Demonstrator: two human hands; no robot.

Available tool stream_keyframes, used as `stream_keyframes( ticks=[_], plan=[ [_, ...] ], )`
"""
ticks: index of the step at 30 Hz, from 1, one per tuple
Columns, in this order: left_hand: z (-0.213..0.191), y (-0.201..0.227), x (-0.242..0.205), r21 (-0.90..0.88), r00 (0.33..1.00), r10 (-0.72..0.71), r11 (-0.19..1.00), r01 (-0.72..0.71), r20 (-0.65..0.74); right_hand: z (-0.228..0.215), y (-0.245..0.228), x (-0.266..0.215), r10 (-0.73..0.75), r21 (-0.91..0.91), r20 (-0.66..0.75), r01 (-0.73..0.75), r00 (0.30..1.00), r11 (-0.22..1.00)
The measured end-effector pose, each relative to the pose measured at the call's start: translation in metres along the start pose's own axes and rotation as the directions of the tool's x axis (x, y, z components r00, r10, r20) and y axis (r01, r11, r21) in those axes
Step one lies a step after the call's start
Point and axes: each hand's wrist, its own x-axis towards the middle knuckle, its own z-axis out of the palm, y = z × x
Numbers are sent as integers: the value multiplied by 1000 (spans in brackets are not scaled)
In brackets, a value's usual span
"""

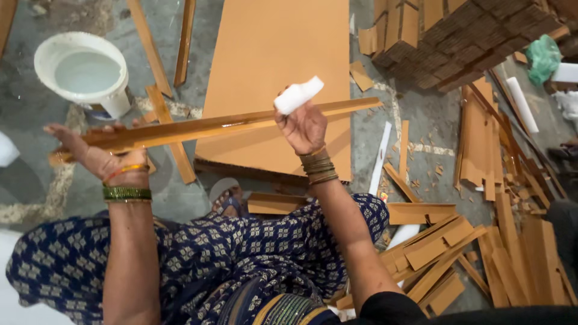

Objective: The person sits on the floor and wipes a long wooden strip with a white cloth, dipping the cloth into a bucket of water as needed. They then place the strip onto a large flat board and press it down to adhere it. The person repeats this process with a second strip on the opposite side of the board.

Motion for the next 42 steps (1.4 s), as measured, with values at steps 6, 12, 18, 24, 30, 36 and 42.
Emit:
stream_keyframes(
  ticks=[6,12,18,24,30,36,42],
  plan=[
    [47,47,-50,-36,999,41,999,-41,4,-31,42,0,29,-325,129,15,991,945],
    [48,67,-54,-39,997,69,997,-67,45,-15,62,9,-150,-893,122,175,981,415],
    [54,58,-62,67,987,149,986,-153,64,40,96,13,-189,-899,433,407,881,-163],
    [68,55,-75,95,983,177,979,-182,54,79,165,30,11,-743,645,631,764,-222],
    [60,58,-70,65,991,126,990,-128,39,41,157,28,35,-744,659,658,751,-115],
    [62,54,-63,75,982,157,983,-165,105,-7,57,-17,-169,-872,457,403,873,-279],
    [79,58,-83,-191,980,131,976,-102,148,22,91,-8,-148,-830,551,523,821,-192]
  ],
)
